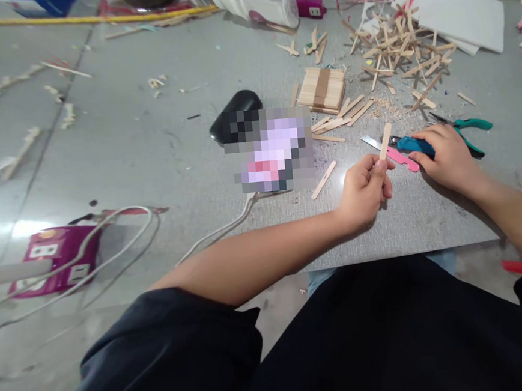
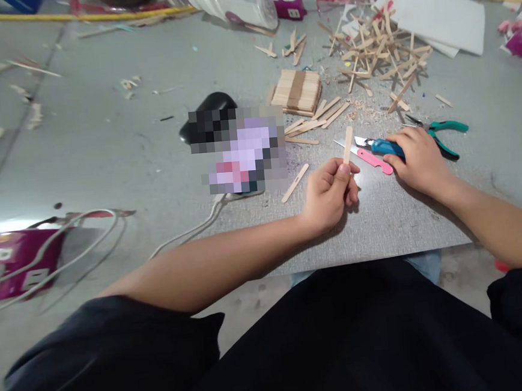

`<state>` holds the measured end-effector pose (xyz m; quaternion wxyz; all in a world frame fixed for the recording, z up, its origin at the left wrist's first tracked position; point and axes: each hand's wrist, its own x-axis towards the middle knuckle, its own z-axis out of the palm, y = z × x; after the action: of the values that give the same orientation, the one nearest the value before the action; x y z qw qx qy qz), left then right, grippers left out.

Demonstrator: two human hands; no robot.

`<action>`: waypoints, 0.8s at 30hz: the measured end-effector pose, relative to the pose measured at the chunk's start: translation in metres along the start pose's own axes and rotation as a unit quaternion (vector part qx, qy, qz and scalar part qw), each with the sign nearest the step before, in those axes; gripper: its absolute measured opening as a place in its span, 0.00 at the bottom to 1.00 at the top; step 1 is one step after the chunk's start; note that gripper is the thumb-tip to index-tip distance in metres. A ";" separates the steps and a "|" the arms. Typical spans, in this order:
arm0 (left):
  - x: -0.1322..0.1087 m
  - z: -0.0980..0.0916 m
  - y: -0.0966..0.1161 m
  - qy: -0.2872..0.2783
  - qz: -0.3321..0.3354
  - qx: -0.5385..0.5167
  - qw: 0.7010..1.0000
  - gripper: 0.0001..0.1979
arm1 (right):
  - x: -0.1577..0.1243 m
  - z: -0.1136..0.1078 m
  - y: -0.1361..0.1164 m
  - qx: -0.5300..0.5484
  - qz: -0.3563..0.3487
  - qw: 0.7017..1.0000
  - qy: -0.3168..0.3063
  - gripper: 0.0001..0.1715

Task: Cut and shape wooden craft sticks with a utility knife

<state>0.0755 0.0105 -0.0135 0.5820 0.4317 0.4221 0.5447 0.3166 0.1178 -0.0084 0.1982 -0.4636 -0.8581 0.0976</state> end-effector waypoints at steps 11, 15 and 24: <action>-0.012 0.006 -0.008 0.017 0.088 -0.004 0.996 0.30 | 0.050 0.025 -0.070 -0.030 -0.302 0.945 -0.121 0.19; -0.010 0.005 -0.003 0.083 0.098 -0.013 0.992 0.31 | 0.105 0.070 -0.095 -0.016 -0.361 0.916 -0.174 0.19; -0.023 0.009 0.001 0.026 0.090 -0.022 0.995 0.33 | 0.111 0.077 -0.130 -0.030 -0.340 0.920 -0.193 0.10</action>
<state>0.0825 -0.0130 -0.0100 0.5291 0.4407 0.3844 0.6149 0.1299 0.1402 -0.0044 0.0363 -0.1216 -0.9882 0.0857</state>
